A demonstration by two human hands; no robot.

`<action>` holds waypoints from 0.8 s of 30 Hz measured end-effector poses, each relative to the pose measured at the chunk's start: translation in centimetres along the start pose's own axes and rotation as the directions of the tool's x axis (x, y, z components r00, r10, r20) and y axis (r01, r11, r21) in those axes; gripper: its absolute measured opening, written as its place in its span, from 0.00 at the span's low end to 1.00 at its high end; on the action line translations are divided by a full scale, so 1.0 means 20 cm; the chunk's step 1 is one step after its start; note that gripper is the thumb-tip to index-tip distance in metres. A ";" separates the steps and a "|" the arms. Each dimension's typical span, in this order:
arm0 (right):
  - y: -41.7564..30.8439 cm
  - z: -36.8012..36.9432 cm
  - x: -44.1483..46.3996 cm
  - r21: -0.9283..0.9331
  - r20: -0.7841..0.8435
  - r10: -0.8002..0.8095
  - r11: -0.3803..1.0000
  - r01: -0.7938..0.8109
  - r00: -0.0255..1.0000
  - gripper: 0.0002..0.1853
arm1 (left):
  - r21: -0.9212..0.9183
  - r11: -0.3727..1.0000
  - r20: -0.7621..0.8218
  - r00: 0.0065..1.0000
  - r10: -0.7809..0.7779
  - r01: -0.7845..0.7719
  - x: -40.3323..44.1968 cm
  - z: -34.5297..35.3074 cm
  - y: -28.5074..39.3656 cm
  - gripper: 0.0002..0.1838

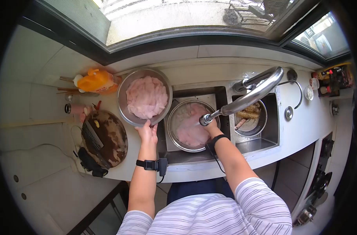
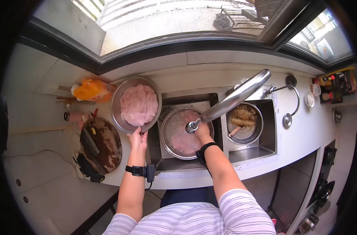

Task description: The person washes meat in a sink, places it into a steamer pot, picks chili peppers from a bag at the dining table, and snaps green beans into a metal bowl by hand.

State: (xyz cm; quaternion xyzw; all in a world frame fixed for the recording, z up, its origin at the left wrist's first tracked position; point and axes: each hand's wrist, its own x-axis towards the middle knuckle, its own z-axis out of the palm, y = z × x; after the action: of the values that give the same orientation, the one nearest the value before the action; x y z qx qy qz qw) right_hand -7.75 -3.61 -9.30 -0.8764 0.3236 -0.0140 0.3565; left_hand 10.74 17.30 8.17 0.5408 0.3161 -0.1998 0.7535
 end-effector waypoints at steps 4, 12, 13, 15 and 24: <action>-0.14 -0.01 -0.07 -0.279 0.187 0.029 0.960 0.025 0.982 0.12 | -0.031 0.984 0.047 0.984 -0.173 0.175 -0.13 -0.03 -0.03 0.29; -0.14 0.15 -0.14 0.134 0.419 -0.062 0.991 0.006 0.906 0.13 | 0.242 0.920 0.227 0.904 -0.362 0.307 -0.26 -0.18 -0.28 0.16; -0.17 0.12 -0.13 0.360 0.434 -0.091 0.929 -0.080 0.896 0.14 | 0.281 0.902 0.225 0.891 -0.395 0.329 -0.24 -0.19 -0.33 0.15; -0.30 -0.11 -0.18 0.453 0.491 -0.053 0.869 -0.202 0.870 0.13 | 0.258 0.897 0.195 0.890 -0.412 0.358 -0.23 -0.17 -0.44 0.17; -0.88 -0.89 -0.47 0.477 0.519 -0.101 0.859 -0.189 0.848 0.16 | -0.033 0.618 0.511 0.545 -0.665 0.785 -0.32 0.12 -0.81 0.22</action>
State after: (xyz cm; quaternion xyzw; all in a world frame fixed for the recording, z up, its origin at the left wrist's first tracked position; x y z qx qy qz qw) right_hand -9.80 0.31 17.02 -0.7116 0.2184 0.1502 0.6506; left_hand -3.73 9.31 1.97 0.1941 0.3518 -0.5719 0.7152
